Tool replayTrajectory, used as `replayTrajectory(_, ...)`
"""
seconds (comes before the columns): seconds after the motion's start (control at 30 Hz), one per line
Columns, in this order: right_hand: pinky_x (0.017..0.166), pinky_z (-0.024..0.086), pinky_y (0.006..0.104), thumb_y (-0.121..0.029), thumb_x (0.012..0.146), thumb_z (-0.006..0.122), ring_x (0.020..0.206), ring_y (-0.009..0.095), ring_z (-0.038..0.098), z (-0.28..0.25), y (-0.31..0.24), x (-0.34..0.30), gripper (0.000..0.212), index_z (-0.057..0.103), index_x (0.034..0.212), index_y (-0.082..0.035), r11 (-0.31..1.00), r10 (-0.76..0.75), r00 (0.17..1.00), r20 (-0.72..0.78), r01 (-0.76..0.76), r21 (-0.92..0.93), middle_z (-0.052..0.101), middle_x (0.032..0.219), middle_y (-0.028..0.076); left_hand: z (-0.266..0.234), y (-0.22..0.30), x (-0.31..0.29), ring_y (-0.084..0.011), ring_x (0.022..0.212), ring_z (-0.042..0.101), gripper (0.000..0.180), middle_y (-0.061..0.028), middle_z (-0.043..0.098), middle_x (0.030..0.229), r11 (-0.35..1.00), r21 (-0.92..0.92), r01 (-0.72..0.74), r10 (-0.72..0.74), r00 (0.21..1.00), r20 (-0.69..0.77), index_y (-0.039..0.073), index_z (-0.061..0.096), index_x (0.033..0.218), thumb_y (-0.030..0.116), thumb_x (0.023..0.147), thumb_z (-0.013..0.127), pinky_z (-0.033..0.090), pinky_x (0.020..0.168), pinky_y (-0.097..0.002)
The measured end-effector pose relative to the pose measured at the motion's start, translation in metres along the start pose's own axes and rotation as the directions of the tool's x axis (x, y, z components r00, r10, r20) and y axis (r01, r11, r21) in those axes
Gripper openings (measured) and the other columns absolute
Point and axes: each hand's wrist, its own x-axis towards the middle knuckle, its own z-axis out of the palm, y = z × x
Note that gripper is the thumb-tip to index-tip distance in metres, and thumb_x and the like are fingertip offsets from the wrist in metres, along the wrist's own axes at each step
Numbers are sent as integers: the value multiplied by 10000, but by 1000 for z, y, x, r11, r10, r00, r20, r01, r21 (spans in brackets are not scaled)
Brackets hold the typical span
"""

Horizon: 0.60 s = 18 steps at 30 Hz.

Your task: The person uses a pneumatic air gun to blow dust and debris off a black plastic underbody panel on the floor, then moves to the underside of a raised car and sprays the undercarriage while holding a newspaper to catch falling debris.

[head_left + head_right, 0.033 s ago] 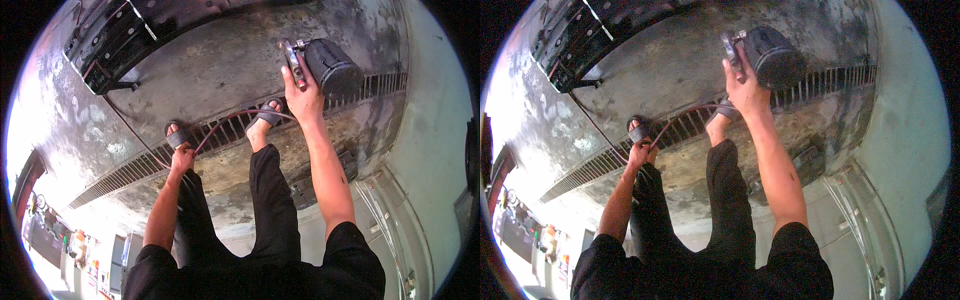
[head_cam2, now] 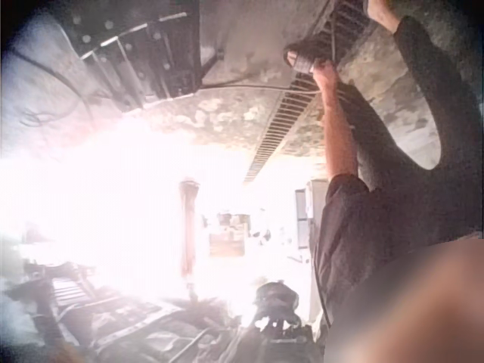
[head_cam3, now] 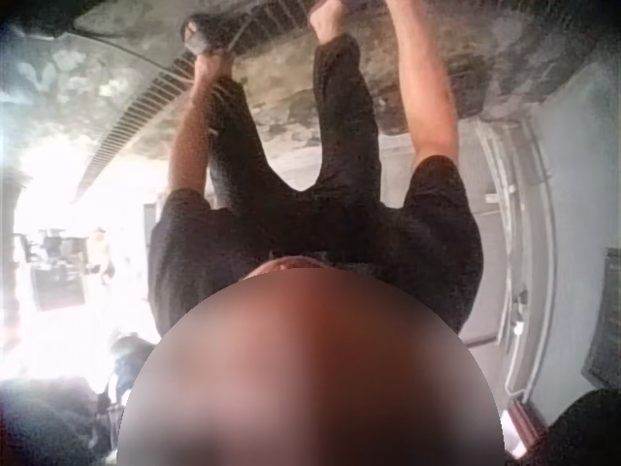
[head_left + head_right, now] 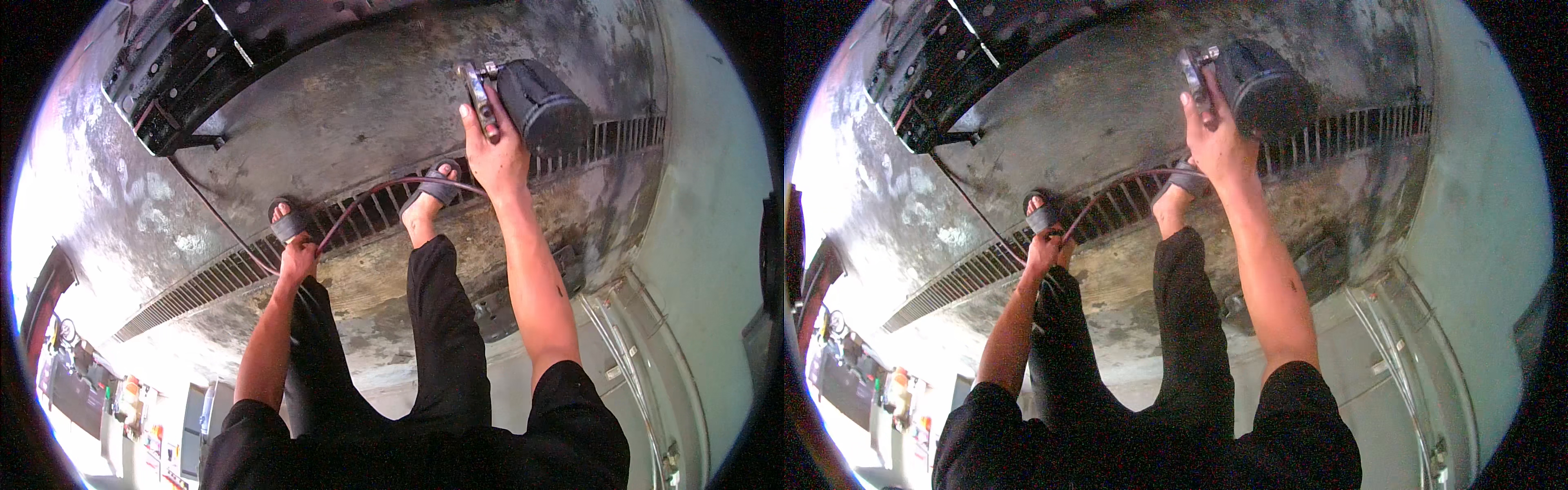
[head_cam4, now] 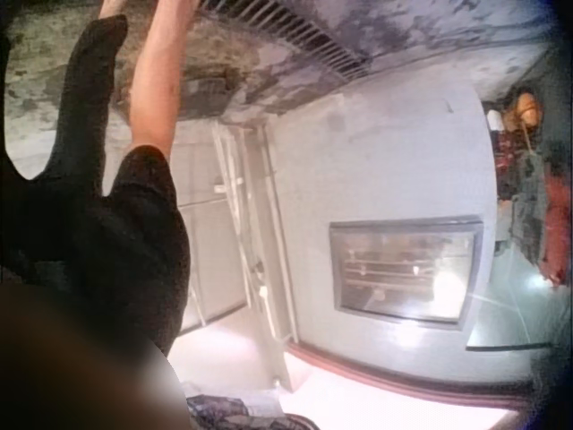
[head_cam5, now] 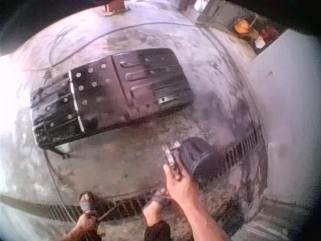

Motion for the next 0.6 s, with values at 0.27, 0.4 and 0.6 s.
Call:
replayTrajectory(0.27,920,485,391,-401,874,698,1012,324,654,50,5,12,452,668,1190,-80,924,-383,910,-159,373,-88,688,1076,166,-20,-25,8,-279,876,697,319,-187,710,898,992,-73,99,-101,994,-31,29,698,1031,231,820,571,520,816,-365)
replayTrajectory(0.4,981,465,421,-440,878,673,1163,335,594,68,1,-8,475,653,1243,-137,850,-507,862,-1,500,-166,643,1230,157,-32,-48,6,-292,903,692,343,-187,710,937,984,-62,166,-167,986,-9,10,693,1038,241,812,578,517,827,-371)
replayTrajectory(0.6,921,498,430,-441,876,665,1045,311,643,80,-1,-3,477,636,1274,-178,805,-579,814,42,579,-130,670,1162,117,-29,-45,9,-346,983,678,373,-223,701,1005,983,84,165,-163,986,-34,26,693,1080,252,808,575,509,892,-394)
